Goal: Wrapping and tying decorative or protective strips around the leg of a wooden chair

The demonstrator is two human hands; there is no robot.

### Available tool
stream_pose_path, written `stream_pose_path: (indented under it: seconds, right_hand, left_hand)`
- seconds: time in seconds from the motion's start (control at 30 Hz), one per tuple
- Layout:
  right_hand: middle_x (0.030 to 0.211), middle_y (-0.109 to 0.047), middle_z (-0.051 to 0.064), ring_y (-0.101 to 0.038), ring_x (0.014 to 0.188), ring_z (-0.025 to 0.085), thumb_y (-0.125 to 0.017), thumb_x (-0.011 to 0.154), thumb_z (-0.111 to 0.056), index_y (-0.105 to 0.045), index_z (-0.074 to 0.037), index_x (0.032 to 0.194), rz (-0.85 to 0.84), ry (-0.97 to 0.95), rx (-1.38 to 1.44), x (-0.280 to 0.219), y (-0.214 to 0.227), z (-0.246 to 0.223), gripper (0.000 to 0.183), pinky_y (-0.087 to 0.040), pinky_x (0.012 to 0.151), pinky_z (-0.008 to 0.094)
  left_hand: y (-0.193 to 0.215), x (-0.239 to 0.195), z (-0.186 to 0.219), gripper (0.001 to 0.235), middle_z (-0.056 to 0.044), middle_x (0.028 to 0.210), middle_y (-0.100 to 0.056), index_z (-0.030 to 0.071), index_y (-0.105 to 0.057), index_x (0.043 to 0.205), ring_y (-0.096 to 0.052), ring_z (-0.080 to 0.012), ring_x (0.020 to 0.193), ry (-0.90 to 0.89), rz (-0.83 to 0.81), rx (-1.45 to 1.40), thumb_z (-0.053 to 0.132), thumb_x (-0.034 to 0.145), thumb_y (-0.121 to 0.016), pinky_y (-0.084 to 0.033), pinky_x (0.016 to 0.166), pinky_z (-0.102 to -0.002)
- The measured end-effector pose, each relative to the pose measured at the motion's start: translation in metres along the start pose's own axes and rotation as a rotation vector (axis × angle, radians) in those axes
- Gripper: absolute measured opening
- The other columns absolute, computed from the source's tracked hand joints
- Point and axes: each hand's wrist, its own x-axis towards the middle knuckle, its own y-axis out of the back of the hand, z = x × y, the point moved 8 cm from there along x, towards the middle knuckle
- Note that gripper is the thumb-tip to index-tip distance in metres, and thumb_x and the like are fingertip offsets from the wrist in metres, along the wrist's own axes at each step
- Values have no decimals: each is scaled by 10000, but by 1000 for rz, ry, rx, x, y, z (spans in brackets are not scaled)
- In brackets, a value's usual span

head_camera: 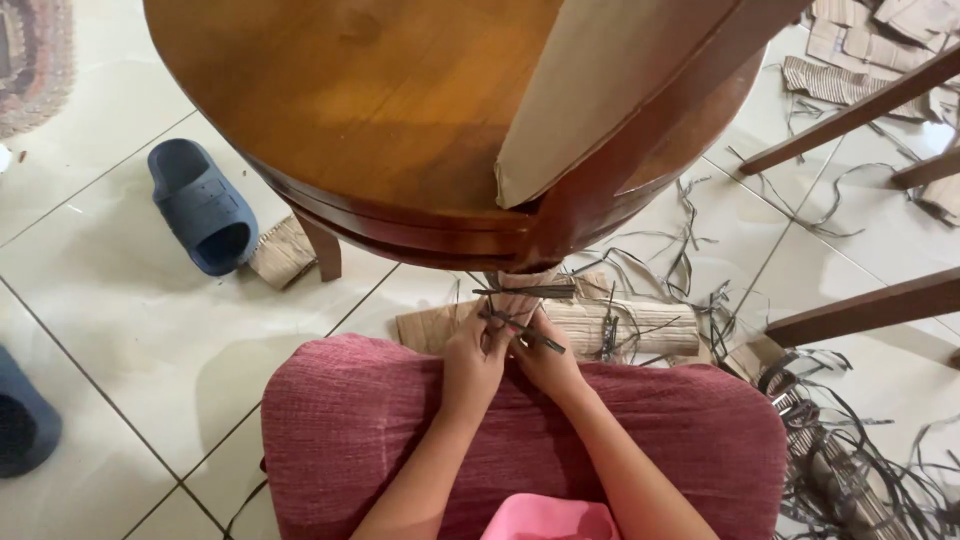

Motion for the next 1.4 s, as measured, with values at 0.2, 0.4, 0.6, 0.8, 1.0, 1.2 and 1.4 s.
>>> stream_pose_path:
  seconds: [0.2, 0.4, 0.6, 0.8, 1.0, 1.2, 1.4]
  right_hand:
    - [758, -684, 225, -690, 825, 473, -785, 790, -208, -589, -77, 887, 78, -16, -123, 3, 14, -36, 255, -521, 692, 551]
    - [714, -654, 206, -681, 783, 449, -814, 787, -206, -603, -58, 834, 98, -8, -106, 16, 25, -34, 262, -512, 682, 520]
    - [680, -671, 173, -702, 742, 388, -833, 771, -227, -633, -81, 809, 108, -58, -92, 39, 38, -34, 250, -537, 665, 455]
    - [663, -645, 152, -692, 694, 309, -868, 728, -245, -650, -123, 808, 106, -114, -75, 60, 49, -38, 262, -555, 660, 414]
    - [650, -641, 161, -643, 651, 289, -885, 700, -272, -661, -51, 770, -40, -243, -78, 78, 62, -31, 322, -521, 625, 387]
    - [737, -673, 194, -633, 757, 348, -902, 717, -262, -691, 29, 866, -320, -472, -198, 41, 118, 0, 389, -500, 742, 454]
    - [1003, -799, 4, -705, 1056, 296, -621, 987, -299, -676, -274, 1363, -10, -458, -378, 44, 161, 49, 381, -526, 967, 468]
  left_hand:
    - [-2, 10, -1, 255, -122, 807, -778, 64, -758, 1085, -771, -306, 839, -94, 48, -36, 217, 884, -796, -616, 701, -379]
    - [-13, 22, 1, 373, -145, 787, -771, -12, -738, 1128, -772, -296, 808, -179, 79, -38, 221, 851, -830, -617, 691, -355]
    - [-16, 44, 23, 257, -87, 684, -747, 47, -775, 983, -757, -277, 686, -230, 117, 45, 236, 833, -860, -608, 618, -308]
    - [-35, 67, 30, 255, -96, 719, -767, 54, -764, 966, -769, -314, 741, -101, 23, -96, 214, 800, -873, -624, 620, -356]
    - [-46, 72, 26, 458, -146, 841, -772, 84, -724, 1232, -764, -354, 833, 24, -57, -49, 224, 816, -854, -643, 697, -407]
    - [-36, 76, 22, 560, -161, 1093, -776, 197, -666, 1364, -718, -411, 1040, 136, -319, 97, 195, 815, -777, -600, 901, -500]
    - [-6, 81, 22, 463, -14, 1189, -778, 232, -675, 1281, -678, -306, 1190, 236, -230, 123, 114, 836, -627, -518, 1039, -446]
